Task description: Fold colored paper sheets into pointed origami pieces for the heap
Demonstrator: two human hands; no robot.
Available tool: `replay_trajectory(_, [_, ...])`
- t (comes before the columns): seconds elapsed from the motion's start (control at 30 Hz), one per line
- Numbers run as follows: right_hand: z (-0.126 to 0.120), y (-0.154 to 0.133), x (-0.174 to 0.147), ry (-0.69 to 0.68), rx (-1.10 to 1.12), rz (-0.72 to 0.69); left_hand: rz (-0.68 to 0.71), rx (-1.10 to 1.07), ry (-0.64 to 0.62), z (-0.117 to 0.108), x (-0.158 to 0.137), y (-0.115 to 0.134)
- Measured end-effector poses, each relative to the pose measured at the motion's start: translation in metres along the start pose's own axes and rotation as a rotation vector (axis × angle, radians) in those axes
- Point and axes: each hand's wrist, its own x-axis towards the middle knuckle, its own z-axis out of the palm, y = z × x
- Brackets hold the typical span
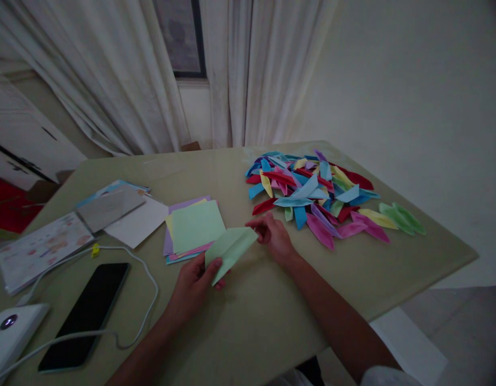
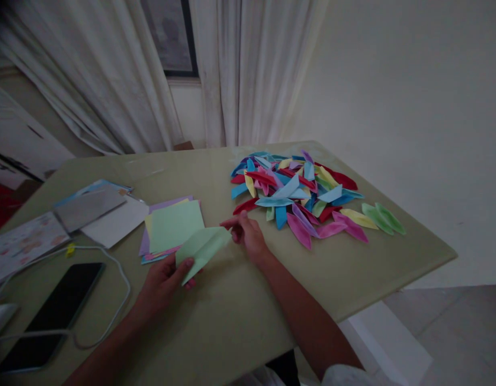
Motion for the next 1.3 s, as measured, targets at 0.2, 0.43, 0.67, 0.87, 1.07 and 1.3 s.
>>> replay_trajectory(0.2, [0.004, -0.008, -0.011, -0.113, -0.195, -0.079, 0.024, 0.011, 0.058, -0.002, 0.003, -0.005])
replay_trajectory(0.43, [0.004, -0.006, -0.008, 0.02, -0.152, -0.12, 0.195, -0.034, 0.246, -0.007, 0.006, -0.005])
replay_trajectory(0.67, [0.002, 0.0, -0.005, 0.004, -0.175, -0.18, 0.224, 0.036, 0.283, -0.011, 0.005, -0.007])
replay_trajectory(0.87, [-0.002, -0.003, -0.006, -0.067, -0.211, -0.202, 0.208, 0.066, 0.293, -0.017, 0.004, -0.007])
replay_trajectory(1.07, [-0.002, 0.0, -0.009, -0.15, -0.244, -0.244, 0.165, -0.118, 0.3, -0.015, 0.006, -0.008])
replay_trajectory(1.3, [-0.006, 0.005, -0.011, -0.21, -0.277, -0.27, 0.151, -0.076, 0.274, -0.013, 0.008, -0.006])
